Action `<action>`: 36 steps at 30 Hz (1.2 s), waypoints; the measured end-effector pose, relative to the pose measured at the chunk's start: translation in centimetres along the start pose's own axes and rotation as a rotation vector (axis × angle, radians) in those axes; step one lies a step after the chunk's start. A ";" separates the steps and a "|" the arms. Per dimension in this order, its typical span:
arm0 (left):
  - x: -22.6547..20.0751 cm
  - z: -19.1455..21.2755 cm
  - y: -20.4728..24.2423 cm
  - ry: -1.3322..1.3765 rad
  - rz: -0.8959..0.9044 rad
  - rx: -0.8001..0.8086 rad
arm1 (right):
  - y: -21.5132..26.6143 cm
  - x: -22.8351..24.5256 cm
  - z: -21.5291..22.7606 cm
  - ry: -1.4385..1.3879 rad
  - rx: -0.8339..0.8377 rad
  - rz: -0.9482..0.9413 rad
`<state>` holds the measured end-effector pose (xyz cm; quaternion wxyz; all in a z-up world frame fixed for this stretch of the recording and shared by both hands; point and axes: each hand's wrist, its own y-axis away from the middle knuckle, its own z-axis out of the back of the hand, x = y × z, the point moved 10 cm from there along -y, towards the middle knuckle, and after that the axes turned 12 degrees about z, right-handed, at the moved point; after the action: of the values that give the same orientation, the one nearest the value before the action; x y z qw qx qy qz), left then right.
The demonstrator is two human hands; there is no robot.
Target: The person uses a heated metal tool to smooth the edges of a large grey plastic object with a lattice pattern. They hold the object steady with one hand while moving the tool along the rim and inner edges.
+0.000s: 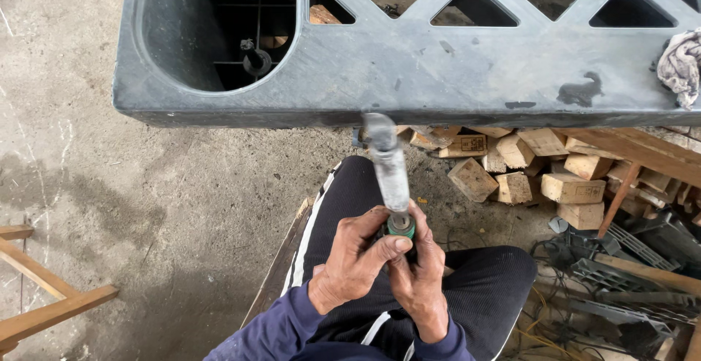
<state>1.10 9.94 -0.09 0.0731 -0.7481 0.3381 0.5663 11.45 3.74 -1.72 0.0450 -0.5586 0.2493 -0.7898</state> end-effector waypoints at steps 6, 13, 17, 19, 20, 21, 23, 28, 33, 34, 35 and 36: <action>0.5 -2.0 -1.7 -0.103 -0.067 0.041 | 2.5 -3.6 2.1 -0.058 -0.119 -0.138; 2.0 -4.5 -3.6 -0.150 0.016 0.055 | 4.0 -5.0 4.9 -0.021 -0.216 -0.065; 2.0 -5.4 -4.2 -0.194 -0.002 0.051 | 4.5 -6.0 5.7 -0.085 -0.277 -0.108; 2.1 -5.6 -4.3 -0.209 -0.004 0.044 | 4.4 -6.2 6.2 -0.080 -0.279 -0.117; 1.8 -5.7 -4.1 -0.217 -0.040 0.037 | 4.1 -6.0 6.2 -0.049 -0.247 -0.111; 1.6 -5.8 -3.8 -0.223 -0.075 0.033 | 3.9 -5.9 6.3 -0.016 -0.215 -0.105; 1.5 -5.6 -3.4 -0.230 -0.089 0.005 | 3.4 -5.5 6.2 -0.036 -0.166 -0.087; 3.6 -4.4 -3.1 -0.189 0.097 -0.042 | 2.8 -5.4 4.7 -0.084 -0.062 -0.120; 2.9 -5.2 -3.5 -0.165 0.009 -0.001 | 2.8 -4.7 5.8 -0.021 -0.190 -0.039; 2.9 -5.3 -3.5 -0.166 0.013 -0.002 | 2.9 -4.7 6.1 -0.001 -0.195 -0.047; 2.6 -5.2 -3.5 -0.188 0.006 -0.015 | 2.7 -4.8 5.7 -0.033 -0.166 -0.048; 2.4 -5.1 -3.6 -0.209 -0.001 -0.028 | 2.5 -4.9 5.3 -0.065 -0.137 -0.048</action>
<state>7.59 9.16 -1.47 0.0978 -0.6860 0.3205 0.6459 17.58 1.47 -5.67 -0.0042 -0.5915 0.2877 -0.7533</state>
